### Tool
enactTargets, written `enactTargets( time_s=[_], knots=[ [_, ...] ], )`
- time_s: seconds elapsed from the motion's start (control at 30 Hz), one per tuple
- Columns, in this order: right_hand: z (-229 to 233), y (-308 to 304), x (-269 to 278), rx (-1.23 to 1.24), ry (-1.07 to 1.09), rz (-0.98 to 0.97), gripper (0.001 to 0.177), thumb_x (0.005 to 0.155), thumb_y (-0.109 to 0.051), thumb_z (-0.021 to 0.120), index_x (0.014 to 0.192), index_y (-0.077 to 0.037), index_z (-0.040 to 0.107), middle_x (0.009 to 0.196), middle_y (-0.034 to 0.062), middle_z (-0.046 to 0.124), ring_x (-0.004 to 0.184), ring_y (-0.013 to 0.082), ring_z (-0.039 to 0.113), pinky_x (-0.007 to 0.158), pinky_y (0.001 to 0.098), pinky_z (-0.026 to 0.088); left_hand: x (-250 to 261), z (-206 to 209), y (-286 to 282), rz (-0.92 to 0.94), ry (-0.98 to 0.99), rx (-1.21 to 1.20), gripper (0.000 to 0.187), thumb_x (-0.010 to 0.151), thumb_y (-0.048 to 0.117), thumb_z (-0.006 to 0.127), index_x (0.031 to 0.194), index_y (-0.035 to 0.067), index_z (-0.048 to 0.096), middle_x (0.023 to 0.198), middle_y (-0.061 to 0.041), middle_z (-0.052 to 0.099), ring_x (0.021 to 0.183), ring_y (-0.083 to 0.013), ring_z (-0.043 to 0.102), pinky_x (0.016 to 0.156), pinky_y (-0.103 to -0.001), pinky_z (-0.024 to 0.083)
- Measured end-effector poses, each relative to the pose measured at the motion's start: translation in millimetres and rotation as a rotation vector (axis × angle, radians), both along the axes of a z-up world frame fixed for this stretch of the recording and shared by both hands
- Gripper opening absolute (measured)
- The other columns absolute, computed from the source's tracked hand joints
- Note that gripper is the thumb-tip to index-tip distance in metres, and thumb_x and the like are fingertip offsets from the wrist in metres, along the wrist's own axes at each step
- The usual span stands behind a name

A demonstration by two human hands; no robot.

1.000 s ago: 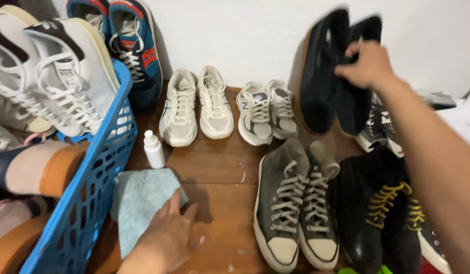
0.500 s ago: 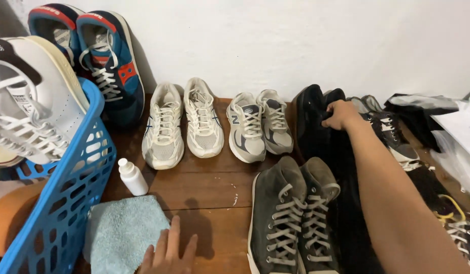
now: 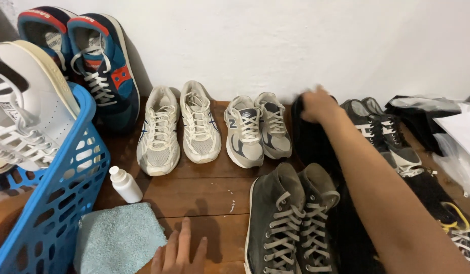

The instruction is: Lacing a pair of grey high-top sneakers and then inspecting and organizing various other shoes on a repair bench.

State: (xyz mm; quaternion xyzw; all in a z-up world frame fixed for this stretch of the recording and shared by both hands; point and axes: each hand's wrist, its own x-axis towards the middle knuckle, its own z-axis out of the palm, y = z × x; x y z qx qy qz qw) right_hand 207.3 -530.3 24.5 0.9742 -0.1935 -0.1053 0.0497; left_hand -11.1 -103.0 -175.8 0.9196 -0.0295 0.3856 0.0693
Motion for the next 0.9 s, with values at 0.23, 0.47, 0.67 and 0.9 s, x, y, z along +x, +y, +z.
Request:
enactTargets(
  time_s=[0.23,0.47,0.67,0.9],
  knots=[
    [36,117,20,0.321,0.196,0.364,0.093,0.073,-0.008,0.083,0.152,-0.025,0.037,0.153,0.0115,0.048,0.136,0.0316,0.051,0.110,0.0497,0.045,-8,-10,-7,-0.041,0.047,-0.071,0.064,0.069,0.058,0.073,0.129,0.033,0.070,0.107,0.003,0.075,0.098,-0.0064,0.070,0.090,-0.034,0.057],
    [48,141,25,0.171,0.292,0.225,0.077,0.085,-0.028,0.074,0.155,-0.025,0.043,0.159,0.0030,0.040,0.142,0.0277,0.044,0.112,0.0459,0.043,4,20,21,-0.242,-0.044,0.078,0.019,0.080,0.037,0.067,0.097,0.029,0.072,0.128,-0.002,0.072,0.094,-0.0212,0.072,0.073,-0.046,0.056],
    [67,106,34,0.140,0.189,0.356,0.031,0.080,-0.028,0.081,0.109,-0.022,0.068,0.124,0.0036,0.066,0.112,0.0251,0.060,0.092,0.0411,0.049,3,27,37,-0.116,0.033,0.092,0.005,0.084,0.037,0.066,0.081,0.039,0.070,0.135,0.006,0.067,0.103,-0.0140,0.069,0.077,-0.040,0.055],
    [177,171,-63,0.135,-0.186,0.423,0.069,0.077,-0.046,0.076,0.138,-0.017,0.059,0.145,0.0164,0.051,0.133,0.0390,0.046,0.107,0.0570,0.034,10,114,83,-0.324,1.334,0.271,0.078,0.092,0.063,0.064,0.151,0.028,0.027,0.150,-0.010,0.019,0.139,-0.0304,0.029,0.109,-0.052,0.039]
  ],
)
